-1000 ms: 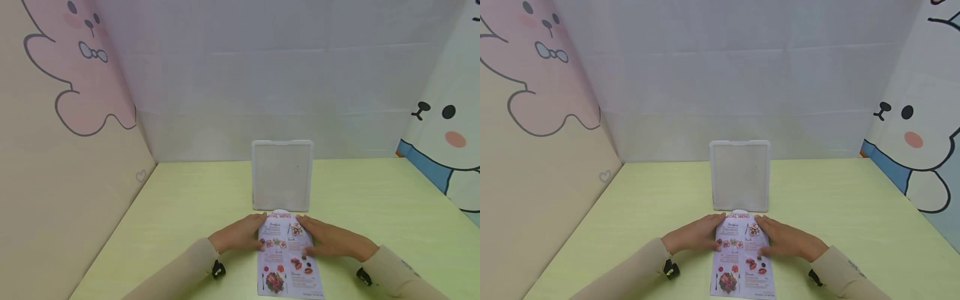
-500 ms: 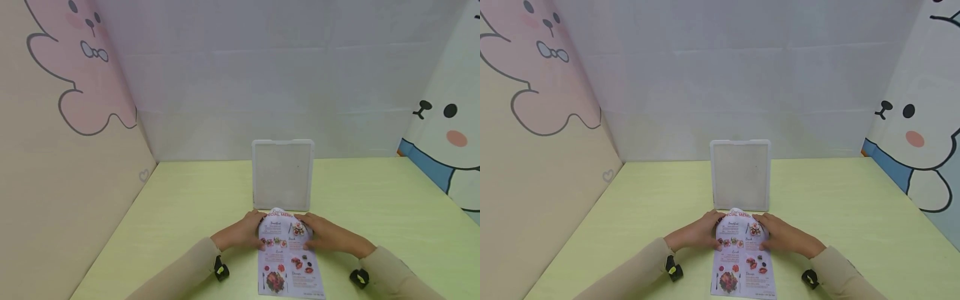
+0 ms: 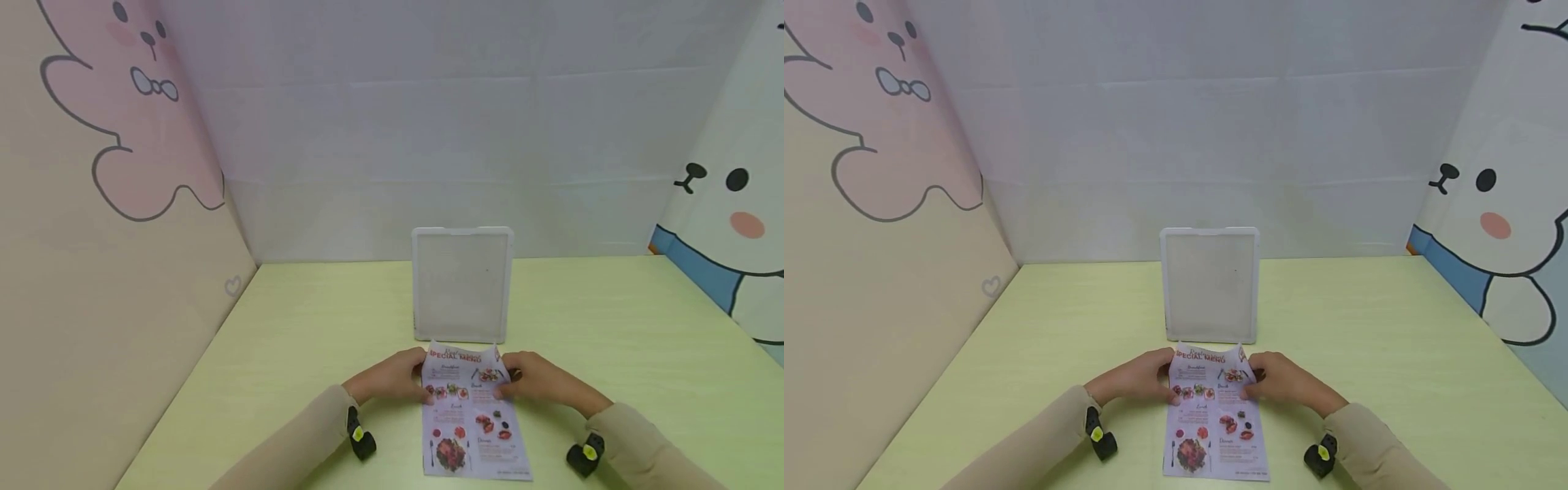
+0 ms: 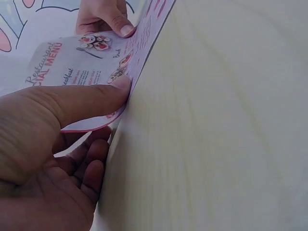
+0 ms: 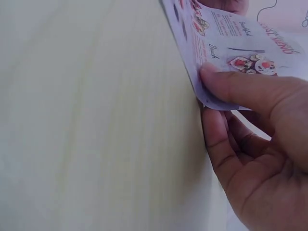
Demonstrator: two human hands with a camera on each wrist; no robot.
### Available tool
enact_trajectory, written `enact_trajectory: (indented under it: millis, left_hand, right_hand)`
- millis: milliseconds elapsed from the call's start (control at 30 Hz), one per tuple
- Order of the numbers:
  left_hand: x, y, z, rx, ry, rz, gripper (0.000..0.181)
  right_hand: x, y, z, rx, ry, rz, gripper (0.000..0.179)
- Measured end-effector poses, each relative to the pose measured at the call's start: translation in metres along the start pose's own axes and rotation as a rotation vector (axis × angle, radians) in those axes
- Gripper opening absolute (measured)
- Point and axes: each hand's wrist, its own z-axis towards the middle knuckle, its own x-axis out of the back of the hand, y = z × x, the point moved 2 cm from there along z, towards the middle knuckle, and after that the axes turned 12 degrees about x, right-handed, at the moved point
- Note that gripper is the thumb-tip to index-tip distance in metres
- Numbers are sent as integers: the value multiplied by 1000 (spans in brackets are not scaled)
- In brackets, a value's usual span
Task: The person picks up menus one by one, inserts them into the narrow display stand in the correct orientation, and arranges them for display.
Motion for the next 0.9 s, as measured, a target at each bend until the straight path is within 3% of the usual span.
enact_trajectory:
  millis: [333,900]
  left_hand:
    - [1,-5,2,-30,-11,-75,37]
    - [2,-8,7,-3,-52,-192,22]
  right_hand:
    - [-1,6,-1,-30,18,104,27]
    - [4,6,4,-54,11,209,28]
